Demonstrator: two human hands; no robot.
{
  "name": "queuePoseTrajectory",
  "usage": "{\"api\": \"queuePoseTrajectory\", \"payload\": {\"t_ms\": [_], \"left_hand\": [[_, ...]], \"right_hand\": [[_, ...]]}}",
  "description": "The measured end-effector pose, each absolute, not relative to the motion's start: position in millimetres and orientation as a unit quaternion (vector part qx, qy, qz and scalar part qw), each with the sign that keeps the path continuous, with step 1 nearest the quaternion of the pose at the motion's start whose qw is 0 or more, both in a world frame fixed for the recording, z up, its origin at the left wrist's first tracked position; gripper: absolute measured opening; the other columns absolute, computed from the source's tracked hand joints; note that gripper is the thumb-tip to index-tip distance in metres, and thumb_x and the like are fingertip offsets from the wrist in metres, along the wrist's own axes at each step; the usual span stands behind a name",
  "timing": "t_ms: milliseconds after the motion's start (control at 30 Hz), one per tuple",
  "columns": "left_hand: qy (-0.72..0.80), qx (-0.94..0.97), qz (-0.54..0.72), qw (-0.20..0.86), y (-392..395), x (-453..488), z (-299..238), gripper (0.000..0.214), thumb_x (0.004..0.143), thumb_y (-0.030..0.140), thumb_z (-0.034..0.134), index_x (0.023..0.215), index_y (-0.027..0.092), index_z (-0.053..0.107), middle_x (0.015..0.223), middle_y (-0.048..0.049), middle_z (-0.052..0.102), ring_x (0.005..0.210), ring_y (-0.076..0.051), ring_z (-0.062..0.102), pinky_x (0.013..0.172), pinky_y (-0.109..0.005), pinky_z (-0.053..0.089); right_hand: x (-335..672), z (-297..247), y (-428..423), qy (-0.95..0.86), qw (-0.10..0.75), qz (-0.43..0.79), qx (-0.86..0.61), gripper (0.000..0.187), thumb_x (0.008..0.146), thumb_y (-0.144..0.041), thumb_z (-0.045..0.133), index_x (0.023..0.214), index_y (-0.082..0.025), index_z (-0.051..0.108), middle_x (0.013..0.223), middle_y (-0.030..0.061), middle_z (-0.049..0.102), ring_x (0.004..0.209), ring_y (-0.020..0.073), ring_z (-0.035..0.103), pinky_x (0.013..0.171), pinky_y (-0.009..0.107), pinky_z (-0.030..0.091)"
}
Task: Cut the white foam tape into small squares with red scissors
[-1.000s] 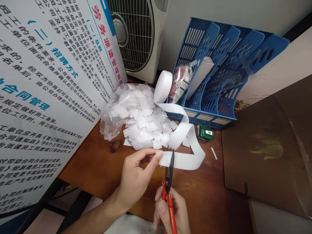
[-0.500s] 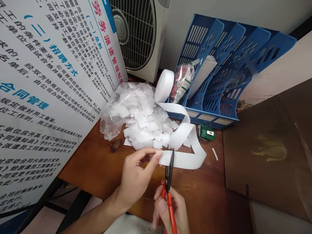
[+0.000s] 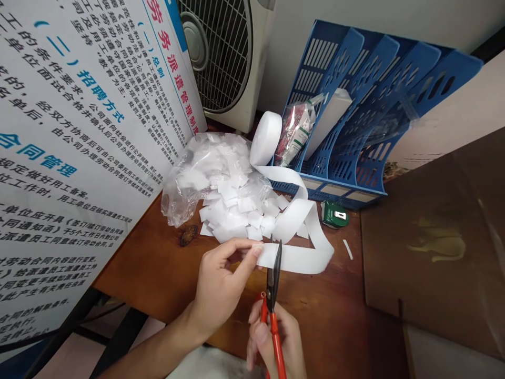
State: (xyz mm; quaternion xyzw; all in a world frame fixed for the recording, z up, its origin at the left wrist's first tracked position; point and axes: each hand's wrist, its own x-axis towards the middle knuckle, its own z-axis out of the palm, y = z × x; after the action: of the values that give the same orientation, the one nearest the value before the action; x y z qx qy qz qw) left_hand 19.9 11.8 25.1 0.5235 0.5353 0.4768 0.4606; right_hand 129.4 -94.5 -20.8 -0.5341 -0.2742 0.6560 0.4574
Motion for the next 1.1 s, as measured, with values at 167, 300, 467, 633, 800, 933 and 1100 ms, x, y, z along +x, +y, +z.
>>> {"api": "queuePoseTrajectory", "payload": {"t_ms": [167, 300, 467, 633, 800, 933, 1100], "left_hand": [[0.534, 0.526, 0.477, 0.458, 12, 19, 25, 0.007, 0.094, 0.023, 0.073, 0.092, 0.021, 0.080, 0.078, 0.0021, 0.079, 0.067, -0.011, 0.071, 0.064, -0.016, 0.057], [0.536, 0.525, 0.475, 0.460, 12, 21, 26, 0.008, 0.093, 0.023, 0.073, 0.091, 0.021, 0.080, 0.079, 0.0017, 0.080, 0.067, -0.012, 0.072, 0.064, -0.016, 0.058], [0.535, 0.524, 0.473, 0.465, 11, 20, 27, 0.008, 0.094, 0.023, 0.072, 0.091, 0.021, 0.080, 0.080, 0.0009, 0.080, 0.068, -0.013, 0.072, 0.064, -0.018, 0.058], [0.539, 0.527, 0.468, 0.460, 12, 19, 26, 0.008, 0.094, 0.023, 0.073, 0.092, 0.021, 0.080, 0.081, 0.0005, 0.080, 0.068, -0.014, 0.072, 0.066, -0.019, 0.059], [0.538, 0.525, 0.472, 0.461, 12, 20, 27, 0.009, 0.094, 0.023, 0.072, 0.092, 0.020, 0.080, 0.081, 0.0006, 0.080, 0.069, -0.013, 0.072, 0.066, -0.018, 0.059], [0.539, 0.524, 0.473, 0.459, 12, 19, 28, 0.008, 0.094, 0.023, 0.073, 0.091, 0.020, 0.080, 0.078, 0.0010, 0.079, 0.068, -0.013, 0.072, 0.065, -0.018, 0.058], [0.536, 0.522, 0.474, 0.463, 11, 19, 29, 0.009, 0.094, 0.023, 0.072, 0.092, 0.019, 0.080, 0.082, 0.0000, 0.080, 0.069, -0.014, 0.073, 0.066, -0.020, 0.059]], "right_hand": [[130, -22, -95, -0.274, 0.458, 0.656, -0.535, 0.055, 0.080, -0.073, 0.070, 0.081, -0.019, 0.058, 0.050, -0.0088, 0.043, 0.039, 0.0040, 0.042, 0.038, 0.012, 0.035], [130, -24, -96, -0.277, 0.457, 0.655, -0.533, 0.055, 0.080, -0.073, 0.070, 0.081, -0.019, 0.058, 0.050, -0.0085, 0.044, 0.039, 0.0044, 0.042, 0.038, 0.013, 0.034], [130, -24, -96, -0.281, 0.455, 0.655, -0.533, 0.054, 0.081, -0.072, 0.067, 0.080, -0.019, 0.056, 0.050, -0.0091, 0.042, 0.036, 0.0043, 0.040, 0.038, 0.015, 0.031], [131, -15, -92, -0.282, 0.443, 0.658, -0.540, 0.056, 0.081, -0.073, 0.068, 0.075, -0.019, 0.053, 0.050, -0.0074, 0.045, 0.036, 0.0045, 0.041, 0.039, 0.016, 0.027], [130, -9, -89, -0.267, 0.429, 0.668, -0.547, 0.058, 0.078, -0.074, 0.069, 0.074, -0.019, 0.051, 0.051, -0.0081, 0.045, 0.035, 0.0045, 0.045, 0.039, 0.015, 0.027], [128, -12, -91, -0.247, 0.431, 0.678, -0.542, 0.059, 0.076, -0.074, 0.072, 0.075, -0.019, 0.051, 0.050, -0.0084, 0.045, 0.035, 0.0053, 0.047, 0.039, 0.015, 0.027], [127, -16, -93, -0.241, 0.433, 0.679, -0.542, 0.058, 0.075, -0.073, 0.074, 0.075, -0.019, 0.051, 0.049, -0.0086, 0.046, 0.034, 0.0054, 0.047, 0.039, 0.015, 0.028]]}}
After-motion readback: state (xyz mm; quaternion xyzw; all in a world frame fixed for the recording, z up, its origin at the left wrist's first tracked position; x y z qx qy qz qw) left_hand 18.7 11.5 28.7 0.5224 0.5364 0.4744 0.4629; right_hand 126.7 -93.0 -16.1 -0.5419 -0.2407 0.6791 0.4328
